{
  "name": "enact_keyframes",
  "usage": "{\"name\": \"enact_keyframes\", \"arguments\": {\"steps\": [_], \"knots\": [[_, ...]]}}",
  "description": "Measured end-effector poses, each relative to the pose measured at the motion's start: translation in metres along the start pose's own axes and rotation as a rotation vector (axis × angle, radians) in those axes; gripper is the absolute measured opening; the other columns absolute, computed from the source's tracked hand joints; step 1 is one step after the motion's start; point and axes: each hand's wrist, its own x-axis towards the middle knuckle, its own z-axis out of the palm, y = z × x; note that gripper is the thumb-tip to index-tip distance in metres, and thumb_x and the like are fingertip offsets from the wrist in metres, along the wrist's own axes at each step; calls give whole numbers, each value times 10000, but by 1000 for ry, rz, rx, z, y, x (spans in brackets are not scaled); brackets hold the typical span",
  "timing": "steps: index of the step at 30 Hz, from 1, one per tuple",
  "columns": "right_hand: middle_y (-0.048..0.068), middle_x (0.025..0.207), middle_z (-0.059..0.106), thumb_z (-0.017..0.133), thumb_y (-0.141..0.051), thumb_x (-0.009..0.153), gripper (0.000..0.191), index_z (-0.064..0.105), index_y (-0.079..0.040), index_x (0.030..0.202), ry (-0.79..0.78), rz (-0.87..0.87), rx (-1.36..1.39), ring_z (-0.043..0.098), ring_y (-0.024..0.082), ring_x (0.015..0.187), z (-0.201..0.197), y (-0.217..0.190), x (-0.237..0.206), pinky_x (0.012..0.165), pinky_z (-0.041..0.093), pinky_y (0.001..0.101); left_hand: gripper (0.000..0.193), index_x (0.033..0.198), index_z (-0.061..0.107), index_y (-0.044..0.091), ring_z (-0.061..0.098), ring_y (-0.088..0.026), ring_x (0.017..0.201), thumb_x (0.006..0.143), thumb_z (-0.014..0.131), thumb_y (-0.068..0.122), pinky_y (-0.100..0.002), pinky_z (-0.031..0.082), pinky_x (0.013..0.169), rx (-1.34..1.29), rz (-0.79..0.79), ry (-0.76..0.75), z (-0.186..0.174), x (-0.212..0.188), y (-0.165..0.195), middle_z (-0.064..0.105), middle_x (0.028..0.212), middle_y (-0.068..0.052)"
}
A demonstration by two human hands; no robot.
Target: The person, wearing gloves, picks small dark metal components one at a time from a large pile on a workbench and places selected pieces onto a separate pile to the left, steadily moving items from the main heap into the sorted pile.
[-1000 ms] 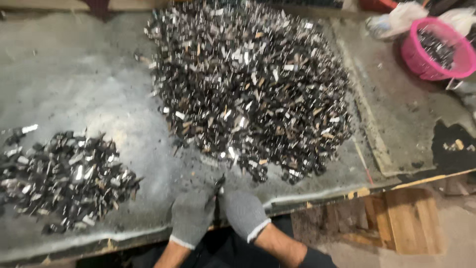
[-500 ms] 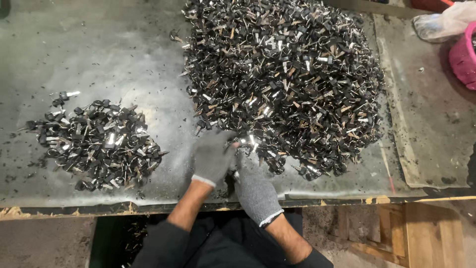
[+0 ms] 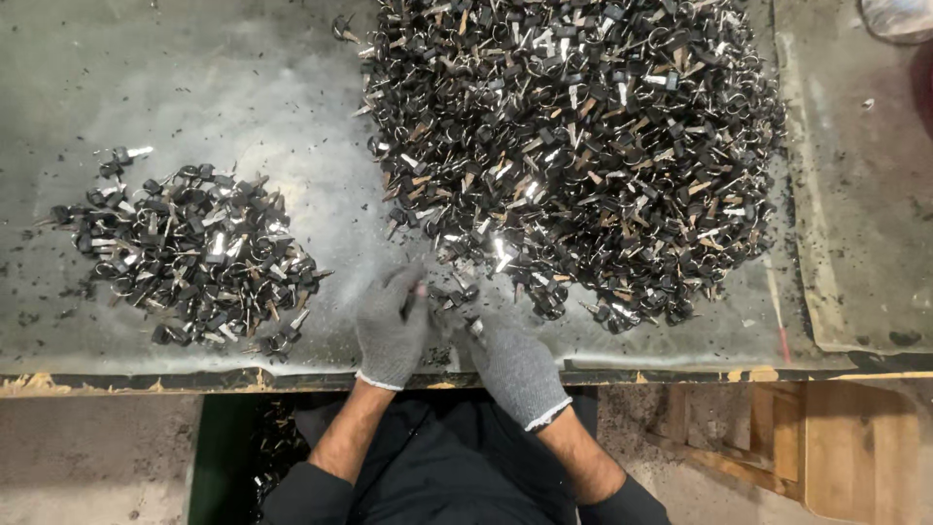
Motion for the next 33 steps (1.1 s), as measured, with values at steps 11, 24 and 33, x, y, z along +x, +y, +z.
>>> {"name": "enact_keyframes", "arguments": {"steps": [11, 24, 33], "knots": [[233, 1046, 718, 585, -293, 967, 496, 505, -3, 1362, 3, -64, 132, 736, 372, 942, 13, 16, 5, 821, 599, 466, 438, 1087, 705, 85, 703, -337, 845, 691, 810, 239, -452, 543, 720, 117, -141, -376, -3, 9, 6, 714, 967, -125], [175, 926, 752, 525, -110, 1003, 642, 300, 26, 1588, -96, -21, -315, 755, 294, 717, -8, -7, 15, 533, 590, 402, 173, 934, 749, 96, 695, -386, 878, 807, 733, 213, -517, 524, 791, 208, 21, -441, 2, 4, -5, 731, 887, -161], [165, 952, 710, 557, -144, 986, 303, 508, -7, 1252, 117, -152, -332, 743, 302, 806, 21, 7, 22, 635, 618, 418, 219, 1000, 743, 90, 685, -420, 868, 805, 697, 180, -550, 524, 776, 262, 75, -531, 10, 12, -8, 722, 900, -192]]}}
